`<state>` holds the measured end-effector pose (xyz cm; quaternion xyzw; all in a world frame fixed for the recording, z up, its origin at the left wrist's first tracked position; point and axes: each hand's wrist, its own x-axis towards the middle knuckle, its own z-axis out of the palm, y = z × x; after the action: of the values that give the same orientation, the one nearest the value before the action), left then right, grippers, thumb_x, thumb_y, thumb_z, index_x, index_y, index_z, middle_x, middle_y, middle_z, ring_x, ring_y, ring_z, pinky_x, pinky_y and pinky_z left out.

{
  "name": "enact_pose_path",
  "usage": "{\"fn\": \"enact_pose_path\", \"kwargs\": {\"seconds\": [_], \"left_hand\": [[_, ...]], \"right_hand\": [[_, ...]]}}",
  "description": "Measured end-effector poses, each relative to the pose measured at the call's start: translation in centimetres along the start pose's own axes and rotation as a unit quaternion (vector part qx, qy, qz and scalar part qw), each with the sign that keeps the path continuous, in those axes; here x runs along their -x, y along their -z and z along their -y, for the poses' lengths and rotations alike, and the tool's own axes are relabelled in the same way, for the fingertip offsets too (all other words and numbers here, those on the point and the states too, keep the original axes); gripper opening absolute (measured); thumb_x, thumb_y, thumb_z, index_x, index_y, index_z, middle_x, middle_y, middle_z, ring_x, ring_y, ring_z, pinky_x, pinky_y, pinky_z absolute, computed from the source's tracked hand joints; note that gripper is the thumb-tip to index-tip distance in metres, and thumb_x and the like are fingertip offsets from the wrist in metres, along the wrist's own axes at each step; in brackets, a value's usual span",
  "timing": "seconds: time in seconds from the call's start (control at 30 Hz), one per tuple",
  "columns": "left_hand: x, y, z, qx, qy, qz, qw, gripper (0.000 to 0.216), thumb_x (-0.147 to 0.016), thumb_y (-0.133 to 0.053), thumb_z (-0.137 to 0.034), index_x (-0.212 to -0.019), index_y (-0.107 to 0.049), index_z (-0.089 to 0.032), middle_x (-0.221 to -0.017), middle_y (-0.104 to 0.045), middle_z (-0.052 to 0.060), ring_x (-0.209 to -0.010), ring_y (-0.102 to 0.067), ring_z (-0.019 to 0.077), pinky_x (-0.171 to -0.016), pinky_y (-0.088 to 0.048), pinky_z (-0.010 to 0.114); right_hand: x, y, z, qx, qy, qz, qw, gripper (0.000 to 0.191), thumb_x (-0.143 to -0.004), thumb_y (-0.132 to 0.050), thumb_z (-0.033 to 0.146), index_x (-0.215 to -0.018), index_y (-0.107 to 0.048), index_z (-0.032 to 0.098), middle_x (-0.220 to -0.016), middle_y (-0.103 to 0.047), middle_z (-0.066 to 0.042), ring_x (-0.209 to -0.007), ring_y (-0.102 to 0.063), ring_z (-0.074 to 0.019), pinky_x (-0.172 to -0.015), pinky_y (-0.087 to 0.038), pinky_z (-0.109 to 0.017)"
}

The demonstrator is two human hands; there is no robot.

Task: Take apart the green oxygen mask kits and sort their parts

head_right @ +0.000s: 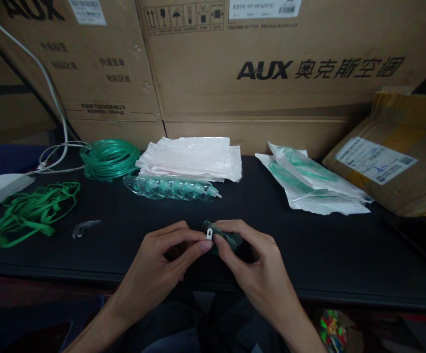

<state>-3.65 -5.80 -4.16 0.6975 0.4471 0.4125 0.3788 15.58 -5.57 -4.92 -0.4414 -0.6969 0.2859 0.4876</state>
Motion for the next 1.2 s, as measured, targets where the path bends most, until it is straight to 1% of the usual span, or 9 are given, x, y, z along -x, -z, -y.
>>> {"fn": "enact_pose_path", "kwargs": {"seconds": [0.1, 0.23, 0.3, 0.4, 0.5, 0.6, 0.73, 0.97, 1.2], "left_hand": [[0.03, 0.09, 0.06, -0.001, -0.001, 0.001, 1.000, 0.018, -0.098, -0.068, -0.034, -0.095, -0.081, -0.022, -0.073, -0.058, -0.003, -0.060, -0.052, 0.0096, -0.055, -0.039, 0.023], [-0.12, 0.18, 0.08, 0.018, 0.005, 0.010, 1.000, 0.019, -0.100, -0.067, -0.036, -0.096, -0.079, -0.023, -0.077, -0.060, -0.003, -0.061, -0.054, 0.0089, -0.057, -0.040, 0.022], [-0.28, 0.18, 0.00, 0.030, 0.003, 0.016, 0.999, 0.019, -0.100, -0.065, -0.037, -0.097, -0.078, -0.023, -0.080, -0.062, -0.003, -0.064, -0.056, 0.0088, -0.059, -0.041, 0.022], [-0.48, 0.18, -0.19, 0.035, -0.010, 0.024, 0.999, 0.018, -0.101, -0.065, -0.035, -0.098, -0.077, -0.022, -0.083, -0.065, -0.002, -0.068, -0.057, 0.0099, -0.061, -0.041, 0.022], [-0.51, 0.19, -0.28, 0.028, -0.014, 0.034, 0.999, 0.019, -0.101, -0.065, -0.034, -0.098, -0.078, -0.021, -0.082, -0.064, -0.002, -0.069, -0.056, 0.0104, -0.061, -0.040, 0.023], [-0.39, 0.18, -0.22, 0.017, -0.010, 0.039, 0.999, 0.018, -0.101, -0.064, -0.032, -0.097, -0.078, -0.020, -0.079, -0.062, -0.002, -0.067, -0.054, 0.0103, -0.061, -0.039, 0.023], [-0.07, 0.13, -0.02, 0.012, -0.020, 0.027, 0.999, 0.016, -0.101, -0.065, -0.030, -0.097, -0.078, -0.020, -0.077, -0.060, -0.003, -0.066, -0.052, 0.0095, -0.060, -0.039, 0.023], [0.12, 0.01, 0.18, 0.012, -0.042, 0.010, 0.999, 0.016, -0.100, -0.065, -0.027, -0.097, -0.078, -0.018, -0.076, -0.057, -0.003, -0.063, -0.049, 0.0088, -0.058, -0.038, 0.022], [0.20, 0.00, 0.23, 0.013, -0.038, 0.012, 0.999, 0.017, -0.100, -0.065, -0.027, -0.098, -0.078, -0.017, -0.076, -0.057, -0.003, -0.064, -0.050, 0.0089, -0.059, -0.038, 0.022]], "right_hand": [[-0.05, 0.10, 0.01, -0.003, -0.012, 0.007, 1.000, 0.009, -0.092, -0.072, 0.024, -0.098, -0.078, 0.025, -0.100, -0.082, -0.004, -0.089, -0.078, -0.0216, -0.082, -0.061, -0.031], [-0.08, -0.01, 0.08, 0.012, -0.021, -0.001, 1.000, 0.010, -0.092, -0.071, 0.024, -0.100, -0.077, 0.026, -0.095, -0.081, -0.001, -0.085, -0.077, -0.0197, -0.076, -0.060, -0.027], [-0.03, -0.09, 0.11, 0.014, -0.025, -0.013, 1.000, 0.015, -0.093, -0.070, 0.026, -0.108, -0.076, 0.027, -0.100, -0.081, -0.001, -0.090, -0.077, -0.0197, -0.080, -0.060, -0.027], [0.03, -0.18, 0.16, 0.014, -0.026, -0.013, 0.999, 0.022, -0.096, -0.067, 0.029, -0.117, -0.076, 0.029, -0.112, -0.081, -0.001, -0.102, -0.077, -0.0202, -0.092, -0.060, -0.029], [0.04, -0.23, 0.21, 0.016, -0.020, -0.008, 1.000, 0.021, -0.097, -0.065, 0.026, -0.114, -0.079, 0.029, -0.112, -0.082, -0.002, -0.103, -0.077, -0.0202, -0.092, -0.060, -0.028], [0.05, -0.23, 0.23, 0.016, -0.010, -0.011, 1.000, 0.022, -0.095, -0.068, 0.022, -0.112, -0.079, 0.029, -0.111, -0.082, -0.002, -0.099, -0.077, -0.0191, -0.088, -0.061, -0.026], [-0.01, -0.23, 0.27, 0.004, 0.003, -0.011, 1.000, 0.021, -0.093, -0.070, 0.018, -0.108, -0.081, 0.028, -0.108, -0.083, -0.002, -0.095, -0.078, -0.0177, -0.086, -0.061, -0.024], [-0.28, -0.14, 0.57, -0.025, 0.023, -0.002, 0.999, 0.018, -0.090, -0.072, 0.016, -0.099, -0.083, 0.026, -0.100, -0.084, -0.003, -0.088, -0.078, -0.0159, -0.080, -0.061, -0.020], [-0.48, 0.04, 0.58, -0.044, 0.018, 0.004, 0.999, 0.020, -0.087, -0.076, 0.014, -0.095, -0.085, 0.029, -0.094, -0.084, -0.001, -0.087, -0.078, -0.0149, -0.079, -0.060, -0.017]]}}
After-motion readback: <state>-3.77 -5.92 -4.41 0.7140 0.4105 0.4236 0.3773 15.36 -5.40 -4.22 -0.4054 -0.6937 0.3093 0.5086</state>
